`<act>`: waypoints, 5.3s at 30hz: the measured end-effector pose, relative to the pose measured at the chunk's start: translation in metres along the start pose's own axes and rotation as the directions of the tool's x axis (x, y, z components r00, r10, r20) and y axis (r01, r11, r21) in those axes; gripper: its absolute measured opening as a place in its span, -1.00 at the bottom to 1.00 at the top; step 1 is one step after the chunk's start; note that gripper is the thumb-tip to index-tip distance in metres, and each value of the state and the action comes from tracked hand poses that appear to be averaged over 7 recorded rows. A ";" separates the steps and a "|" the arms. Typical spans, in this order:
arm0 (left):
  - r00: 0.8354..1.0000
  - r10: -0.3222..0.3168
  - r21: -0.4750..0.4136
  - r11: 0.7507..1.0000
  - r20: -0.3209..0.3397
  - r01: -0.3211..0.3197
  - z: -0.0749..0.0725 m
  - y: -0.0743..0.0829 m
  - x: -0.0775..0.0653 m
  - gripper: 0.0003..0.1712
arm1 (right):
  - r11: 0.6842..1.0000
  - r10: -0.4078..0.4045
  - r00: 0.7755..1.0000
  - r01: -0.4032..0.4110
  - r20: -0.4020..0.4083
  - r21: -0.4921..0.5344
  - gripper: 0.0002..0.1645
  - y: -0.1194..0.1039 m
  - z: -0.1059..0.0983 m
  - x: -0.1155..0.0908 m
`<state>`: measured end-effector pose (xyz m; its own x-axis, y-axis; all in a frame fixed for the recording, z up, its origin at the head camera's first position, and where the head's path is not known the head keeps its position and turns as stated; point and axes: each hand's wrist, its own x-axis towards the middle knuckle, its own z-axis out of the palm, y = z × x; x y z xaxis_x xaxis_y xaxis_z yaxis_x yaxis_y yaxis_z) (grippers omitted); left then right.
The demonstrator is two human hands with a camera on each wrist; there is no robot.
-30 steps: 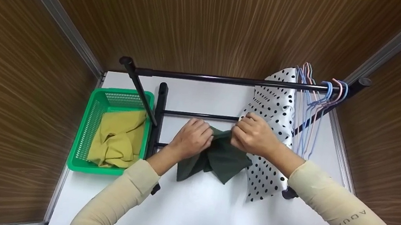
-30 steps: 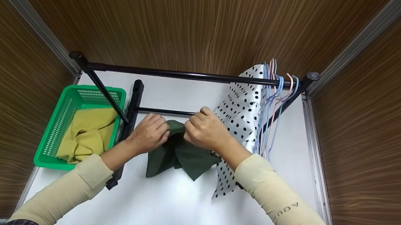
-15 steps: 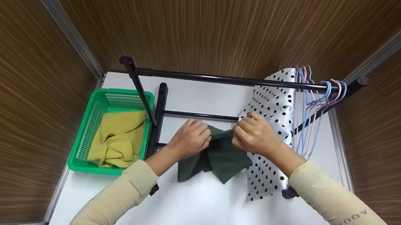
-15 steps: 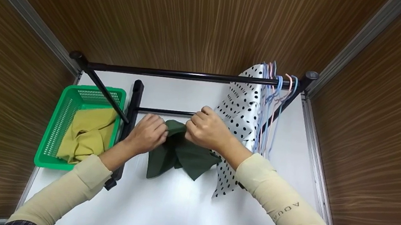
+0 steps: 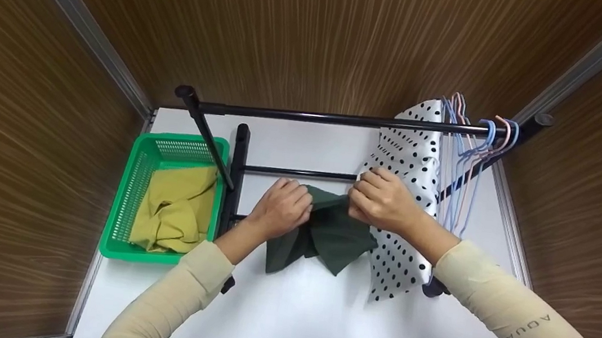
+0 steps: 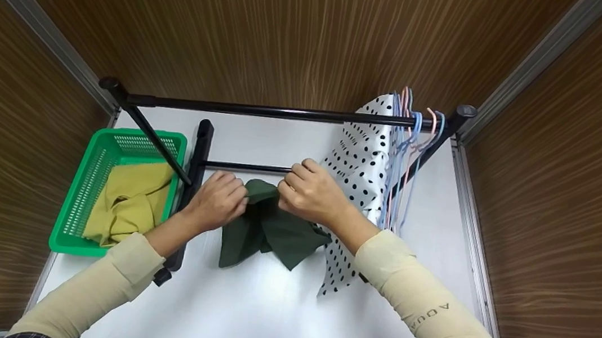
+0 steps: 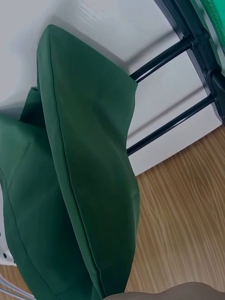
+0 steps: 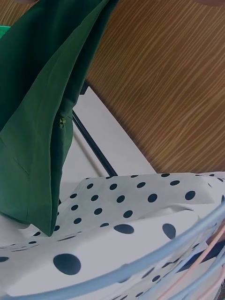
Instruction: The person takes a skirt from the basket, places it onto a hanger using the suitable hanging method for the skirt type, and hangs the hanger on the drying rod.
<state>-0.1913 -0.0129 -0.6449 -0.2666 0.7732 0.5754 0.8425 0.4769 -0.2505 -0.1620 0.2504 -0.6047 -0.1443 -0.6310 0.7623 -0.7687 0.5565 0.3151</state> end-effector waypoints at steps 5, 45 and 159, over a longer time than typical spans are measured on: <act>1.000 0.011 0.033 0.999 0.004 -0.011 0.002 -0.005 -0.004 -0.80 | 1.000 -0.001 1.000 0.001 -0.004 -0.013 -0.84 0.004 -0.002 0.000; 0.999 -0.044 0.047 0.998 0.009 0.044 0.004 -0.008 -0.032 -0.84 | 0.999 0.000 1.000 0.001 0.024 -0.049 -0.80 0.005 -0.006 -0.009; 0.666 -0.745 -0.301 0.631 0.019 0.715 -0.002 -0.087 -0.002 -0.87 | 0.081 0.822 0.056 -0.997 0.567 -0.020 -0.68 0.036 0.000 -0.069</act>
<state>-0.2630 -0.0570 -0.6229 -0.8144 0.1675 0.5556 0.4821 0.7282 0.4871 -0.1797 0.3138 -0.6460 -0.9931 0.1156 -0.0192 0.0937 0.6844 -0.7230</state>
